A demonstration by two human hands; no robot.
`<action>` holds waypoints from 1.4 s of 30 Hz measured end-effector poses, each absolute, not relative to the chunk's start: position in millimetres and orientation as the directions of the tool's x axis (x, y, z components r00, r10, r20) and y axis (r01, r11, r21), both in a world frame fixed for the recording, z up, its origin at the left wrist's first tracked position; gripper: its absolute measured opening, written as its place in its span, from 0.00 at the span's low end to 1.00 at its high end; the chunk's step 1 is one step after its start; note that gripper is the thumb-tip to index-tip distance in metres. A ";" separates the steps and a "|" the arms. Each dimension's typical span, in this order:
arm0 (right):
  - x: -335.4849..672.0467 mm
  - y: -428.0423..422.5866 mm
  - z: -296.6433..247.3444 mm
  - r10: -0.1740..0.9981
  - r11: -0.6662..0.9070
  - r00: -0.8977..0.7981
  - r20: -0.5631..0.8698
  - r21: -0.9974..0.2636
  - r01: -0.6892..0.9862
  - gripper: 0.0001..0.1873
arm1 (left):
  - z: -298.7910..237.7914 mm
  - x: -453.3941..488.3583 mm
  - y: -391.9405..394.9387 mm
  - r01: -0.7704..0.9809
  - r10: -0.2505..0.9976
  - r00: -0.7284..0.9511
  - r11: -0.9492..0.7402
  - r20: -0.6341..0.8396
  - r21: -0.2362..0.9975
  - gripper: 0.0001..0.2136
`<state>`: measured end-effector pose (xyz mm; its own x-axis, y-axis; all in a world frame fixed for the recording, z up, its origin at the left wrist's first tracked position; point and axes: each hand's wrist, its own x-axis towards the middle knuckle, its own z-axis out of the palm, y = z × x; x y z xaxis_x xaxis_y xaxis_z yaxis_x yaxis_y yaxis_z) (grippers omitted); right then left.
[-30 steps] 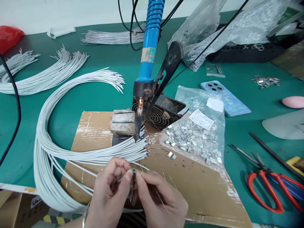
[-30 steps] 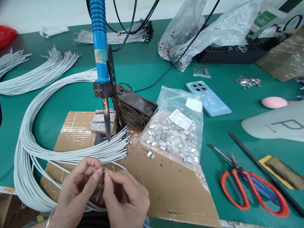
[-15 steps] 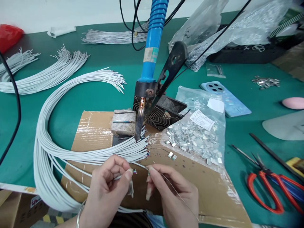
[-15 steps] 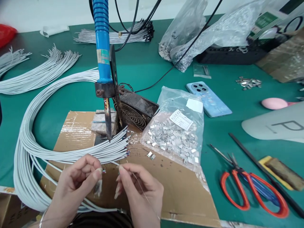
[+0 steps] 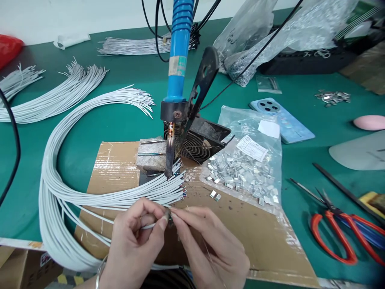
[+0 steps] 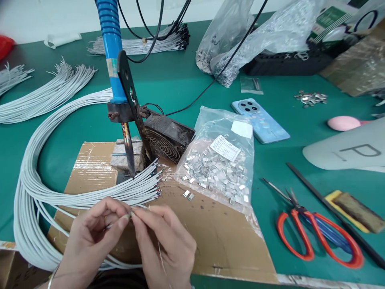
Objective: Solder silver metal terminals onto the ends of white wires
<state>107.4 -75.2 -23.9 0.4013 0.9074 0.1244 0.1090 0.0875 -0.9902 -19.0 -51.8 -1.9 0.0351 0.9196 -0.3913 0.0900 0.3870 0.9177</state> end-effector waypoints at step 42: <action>122.3 -80.4 -17.4 0.936 -0.131 0.349 -0.039 -0.960 0.246 0.15 | 0.8 -6.5 -42.3 0.120 0.949 -0.117 0.305 -0.292 0.945 0.04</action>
<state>122.3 -80.4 -17.4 0.3488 0.9364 -0.0385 0.2456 -0.1310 -0.9605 -6.5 -42.3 0.8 -0.1175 0.9492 -0.2918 0.1195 0.3052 0.9448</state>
